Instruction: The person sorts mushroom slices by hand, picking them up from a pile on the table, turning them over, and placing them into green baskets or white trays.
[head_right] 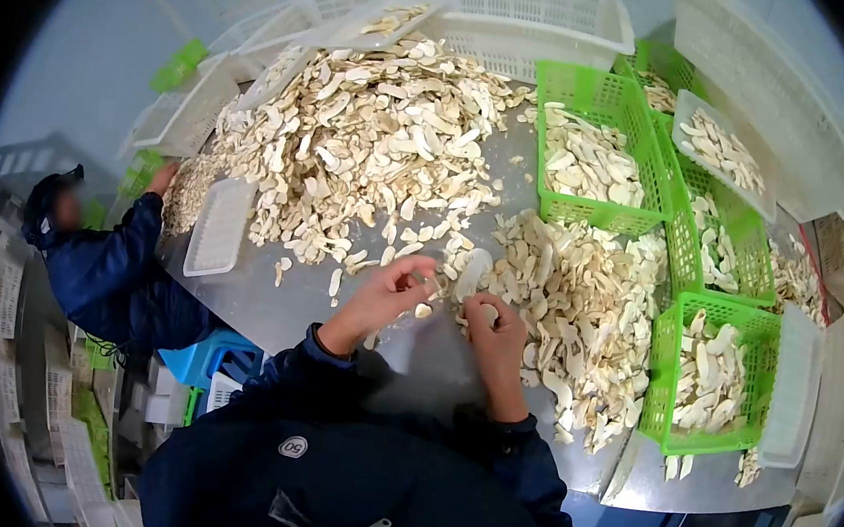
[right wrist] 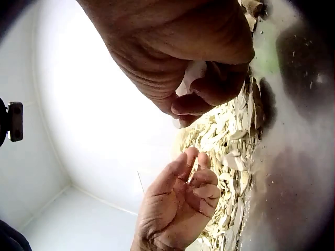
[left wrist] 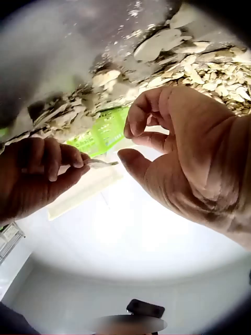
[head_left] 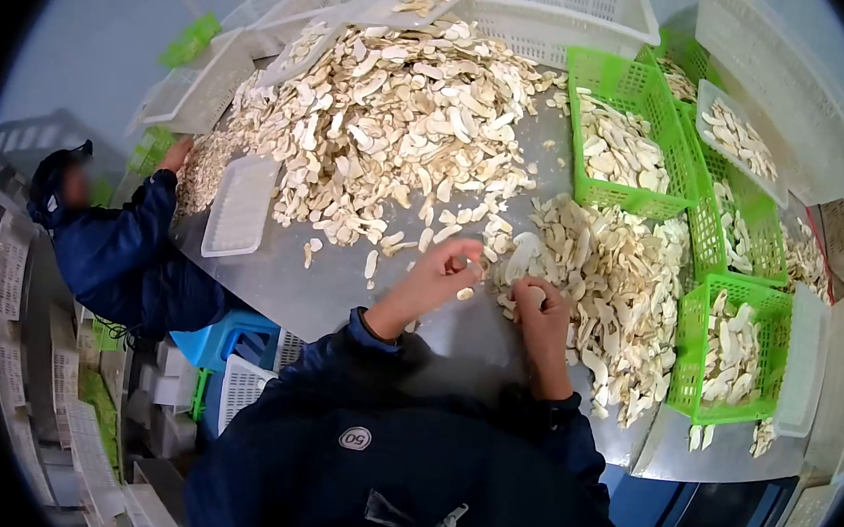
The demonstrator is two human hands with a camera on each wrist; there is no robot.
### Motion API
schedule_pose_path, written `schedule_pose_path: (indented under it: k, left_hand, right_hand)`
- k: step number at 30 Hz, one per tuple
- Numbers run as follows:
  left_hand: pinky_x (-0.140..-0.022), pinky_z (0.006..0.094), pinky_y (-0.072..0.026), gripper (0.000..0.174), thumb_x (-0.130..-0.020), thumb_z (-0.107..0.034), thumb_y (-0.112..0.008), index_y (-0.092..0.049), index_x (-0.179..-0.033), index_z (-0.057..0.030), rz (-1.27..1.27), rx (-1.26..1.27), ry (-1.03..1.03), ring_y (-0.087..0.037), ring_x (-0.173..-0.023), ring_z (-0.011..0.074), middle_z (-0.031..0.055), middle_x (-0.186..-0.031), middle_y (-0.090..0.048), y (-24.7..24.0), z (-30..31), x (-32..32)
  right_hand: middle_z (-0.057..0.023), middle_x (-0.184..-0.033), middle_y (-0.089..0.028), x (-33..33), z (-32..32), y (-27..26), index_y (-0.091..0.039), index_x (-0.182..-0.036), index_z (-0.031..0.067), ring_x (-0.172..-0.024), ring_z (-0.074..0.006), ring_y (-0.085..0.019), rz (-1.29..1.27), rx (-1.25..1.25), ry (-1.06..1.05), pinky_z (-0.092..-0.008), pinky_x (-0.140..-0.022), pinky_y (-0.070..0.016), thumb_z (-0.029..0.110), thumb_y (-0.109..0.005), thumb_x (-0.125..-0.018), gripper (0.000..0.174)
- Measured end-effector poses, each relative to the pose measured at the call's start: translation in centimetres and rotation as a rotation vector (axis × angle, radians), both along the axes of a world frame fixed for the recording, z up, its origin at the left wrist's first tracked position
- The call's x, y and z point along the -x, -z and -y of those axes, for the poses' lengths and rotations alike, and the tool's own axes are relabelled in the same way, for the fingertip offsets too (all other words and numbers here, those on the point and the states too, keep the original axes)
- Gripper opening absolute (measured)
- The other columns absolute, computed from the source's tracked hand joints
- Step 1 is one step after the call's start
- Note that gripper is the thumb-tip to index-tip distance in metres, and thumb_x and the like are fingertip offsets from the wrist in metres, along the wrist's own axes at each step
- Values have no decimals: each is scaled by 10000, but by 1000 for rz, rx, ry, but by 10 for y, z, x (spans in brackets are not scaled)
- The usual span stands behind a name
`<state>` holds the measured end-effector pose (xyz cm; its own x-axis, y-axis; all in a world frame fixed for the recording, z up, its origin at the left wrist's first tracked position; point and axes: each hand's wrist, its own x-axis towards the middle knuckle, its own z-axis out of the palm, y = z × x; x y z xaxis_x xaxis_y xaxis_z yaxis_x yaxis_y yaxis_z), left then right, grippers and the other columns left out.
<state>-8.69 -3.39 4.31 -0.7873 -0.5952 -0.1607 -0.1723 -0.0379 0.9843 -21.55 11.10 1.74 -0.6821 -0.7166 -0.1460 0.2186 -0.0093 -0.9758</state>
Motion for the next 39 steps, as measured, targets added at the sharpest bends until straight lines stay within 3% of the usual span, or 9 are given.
schedule_pose_path:
  k: [4,9,12,13,17,20,26,31,39]
  left_hand:
    - [-666,192,-415,272,-954,-166,-617,-611,-1200,-49,30,-137,108,-505,-770,30,-56,-905,-597,-3,-9,6]
    - [-579,213,-314,196,-988,-217,-571,-607,-891,-49,19,51,147,-385,-669,27,-76,-730,-437,-7,-18,12]
    - [-581,210,-319,200,-988,-224,-569,-607,-884,-57,20,25,145,-391,-662,30,-70,-723,-448,-7,-17,7]
    - [-582,210,-323,198,-989,-223,-564,-608,-884,-61,8,-24,134,-401,-662,34,-63,-723,-459,-9,-19,6]
    - [-589,209,-337,195,-991,-215,-542,-607,-883,-66,23,-105,132,-429,-662,49,-49,-723,-490,-5,-19,1]
    - [-619,195,-393,134,-957,-137,-588,-615,-1054,-48,20,-62,51,-516,-704,43,-28,-813,-609,-4,-21,2]
    - [-582,162,-351,196,-906,-21,-610,-593,-1099,-48,-44,-20,-4,-489,-685,0,-48,-818,-594,-8,-27,-2]
    - [-583,177,-334,166,-917,-34,-596,-583,-1082,-45,-97,-20,21,-431,-668,10,-73,-785,-517,0,-28,-10]
    - [-648,211,-404,258,-938,-78,-592,-562,-1191,-35,-79,-20,90,-513,-759,55,-20,-899,-588,-25,-50,-15]
  right_hand:
    - [20,-726,-657,0,1,4,-694,-929,37,-559,-26,-500,-23,-3,-35,-192,-515,-390,180,-661,-915,148]
    - [-5,-712,-661,0,-1,7,-697,-948,27,-599,-52,-541,-225,-44,-134,-224,-543,-424,218,-656,-918,198]
    - [-42,-681,-645,-3,-5,-18,-693,-969,24,-628,-101,-575,-229,-155,-166,-267,-583,-452,280,-672,-892,268]
    - [-53,-693,-646,-2,-8,-22,-691,-976,24,-640,-114,-582,-302,-212,-180,-276,-601,-458,293,-676,-885,284]
    - [-67,-733,-637,-5,-3,1,-702,-928,47,-663,-133,-565,-411,-18,-124,-301,-607,-436,310,-661,-884,271]
    - [-72,-722,-620,-7,-5,-3,-704,-896,60,-644,-143,-540,-400,-7,-139,-312,-589,-415,320,-654,-880,265]
    - [-67,-677,-591,-12,-9,-8,-693,-911,66,-626,-129,-518,-387,-8,-185,-311,-578,-401,323,-669,-870,262]
    - [-66,-676,-595,-15,-11,-1,-684,-907,53,-643,-120,-522,-315,39,-257,-300,-595,-414,312,-672,-870,261]
    - [18,-746,-599,-14,-41,-15,-686,-931,73,-688,-74,-524,-218,71,-286,-249,-614,-420,281,-634,-898,217]
